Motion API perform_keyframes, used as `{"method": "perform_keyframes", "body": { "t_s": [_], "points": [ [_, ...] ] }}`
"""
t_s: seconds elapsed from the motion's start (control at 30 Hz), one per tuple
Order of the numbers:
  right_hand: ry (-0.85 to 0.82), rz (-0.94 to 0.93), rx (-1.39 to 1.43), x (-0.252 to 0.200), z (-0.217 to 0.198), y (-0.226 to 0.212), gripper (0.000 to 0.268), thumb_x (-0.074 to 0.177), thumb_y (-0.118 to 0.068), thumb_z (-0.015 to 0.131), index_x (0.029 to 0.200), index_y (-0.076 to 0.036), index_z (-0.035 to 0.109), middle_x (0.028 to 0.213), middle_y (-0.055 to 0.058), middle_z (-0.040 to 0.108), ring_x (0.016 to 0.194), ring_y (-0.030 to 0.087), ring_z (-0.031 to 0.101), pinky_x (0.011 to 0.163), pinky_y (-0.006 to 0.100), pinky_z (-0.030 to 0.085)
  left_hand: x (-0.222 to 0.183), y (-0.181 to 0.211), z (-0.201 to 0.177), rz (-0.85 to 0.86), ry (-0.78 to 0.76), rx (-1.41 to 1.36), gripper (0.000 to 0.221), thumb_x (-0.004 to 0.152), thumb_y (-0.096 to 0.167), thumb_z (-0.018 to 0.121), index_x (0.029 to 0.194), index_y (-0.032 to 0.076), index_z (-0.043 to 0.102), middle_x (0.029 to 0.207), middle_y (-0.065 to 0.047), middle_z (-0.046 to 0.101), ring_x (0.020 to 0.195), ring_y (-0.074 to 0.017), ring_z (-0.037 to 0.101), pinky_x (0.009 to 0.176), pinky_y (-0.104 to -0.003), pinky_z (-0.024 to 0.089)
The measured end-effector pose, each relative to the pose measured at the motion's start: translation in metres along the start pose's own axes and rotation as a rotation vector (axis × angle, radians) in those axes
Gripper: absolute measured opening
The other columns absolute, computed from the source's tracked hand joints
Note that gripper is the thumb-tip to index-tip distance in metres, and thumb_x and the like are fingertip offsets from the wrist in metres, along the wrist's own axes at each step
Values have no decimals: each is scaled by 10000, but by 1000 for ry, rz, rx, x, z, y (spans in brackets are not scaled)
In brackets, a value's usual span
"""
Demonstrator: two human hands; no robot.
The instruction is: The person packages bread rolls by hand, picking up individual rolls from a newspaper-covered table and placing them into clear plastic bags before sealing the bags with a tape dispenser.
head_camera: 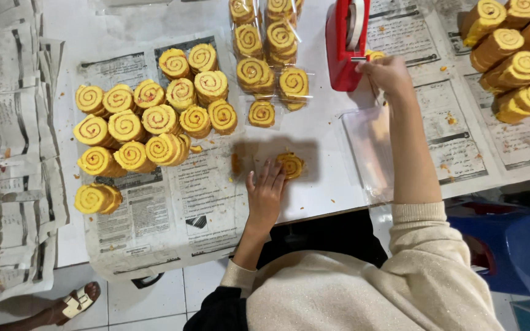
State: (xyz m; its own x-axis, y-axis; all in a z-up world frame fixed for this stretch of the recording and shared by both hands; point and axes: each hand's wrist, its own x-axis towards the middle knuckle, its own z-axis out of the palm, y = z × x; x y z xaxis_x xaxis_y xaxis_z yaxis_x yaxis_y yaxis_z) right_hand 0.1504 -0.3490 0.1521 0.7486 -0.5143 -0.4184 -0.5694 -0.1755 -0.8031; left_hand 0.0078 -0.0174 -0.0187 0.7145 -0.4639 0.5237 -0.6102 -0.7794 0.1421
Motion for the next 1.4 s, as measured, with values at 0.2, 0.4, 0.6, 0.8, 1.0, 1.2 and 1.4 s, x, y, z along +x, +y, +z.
{"method": "perform_keyframes", "body": {
  "t_s": [0.2,0.4,0.6,0.8,1.0,1.2,1.4],
  "points": [
    [196,-578,96,106,22,93,150,907,-151,868,787,-157,777,871,-34,632,991,117,576,876,271,506,3,1,-6,-19,26,-42,220,997,314,681,1148,156,711,1355,-31,651,1378,-238,527,1063,-535,309],
    [275,-556,-200,83,19,71,263,935,-144,872,736,-105,705,1061,47,594,1036,196,570,914,331,545,6,4,-16,9,-1,34,191,976,274,709,1131,164,692,1310,14,647,1363,-213,537,1009,-518,362],
    [371,-654,-234,95,22,82,228,862,-88,881,714,-103,708,1025,44,633,914,195,645,779,328,589,1,4,-11,34,66,64,223,989,267,722,1184,160,714,1327,-13,662,1356,-205,546,985,-543,422],
    [85,-721,49,-106,71,66,291,1007,-250,695,893,17,703,1019,217,695,1006,379,697,830,469,534,-10,-3,15,27,153,47,249,962,329,697,1185,228,656,1239,22,643,1348,-167,534,1061,-541,233],
    [-92,-588,-109,-133,148,186,177,912,-405,764,967,-252,832,1433,8,577,1325,417,456,1074,634,412,-1,2,4,35,217,99,88,996,323,654,1053,260,675,1177,44,662,1302,-151,567,1028,-515,219],
    [-37,-506,-266,-144,139,179,152,943,-450,718,937,-335,817,1504,-62,511,1384,392,414,1050,633,417,-7,-4,18,26,229,110,102,1013,336,617,1077,280,674,1175,72,661,1264,-117,578,1023,-499,185],
    [-69,-450,-305,-145,134,172,202,914,-475,730,938,-292,812,1531,-71,479,1419,380,340,1089,611,334,-9,-6,25,-2,187,105,138,992,356,617,1085,261,652,1272,25,606,1302,-155,527,983,-512,192]
  ]
}}
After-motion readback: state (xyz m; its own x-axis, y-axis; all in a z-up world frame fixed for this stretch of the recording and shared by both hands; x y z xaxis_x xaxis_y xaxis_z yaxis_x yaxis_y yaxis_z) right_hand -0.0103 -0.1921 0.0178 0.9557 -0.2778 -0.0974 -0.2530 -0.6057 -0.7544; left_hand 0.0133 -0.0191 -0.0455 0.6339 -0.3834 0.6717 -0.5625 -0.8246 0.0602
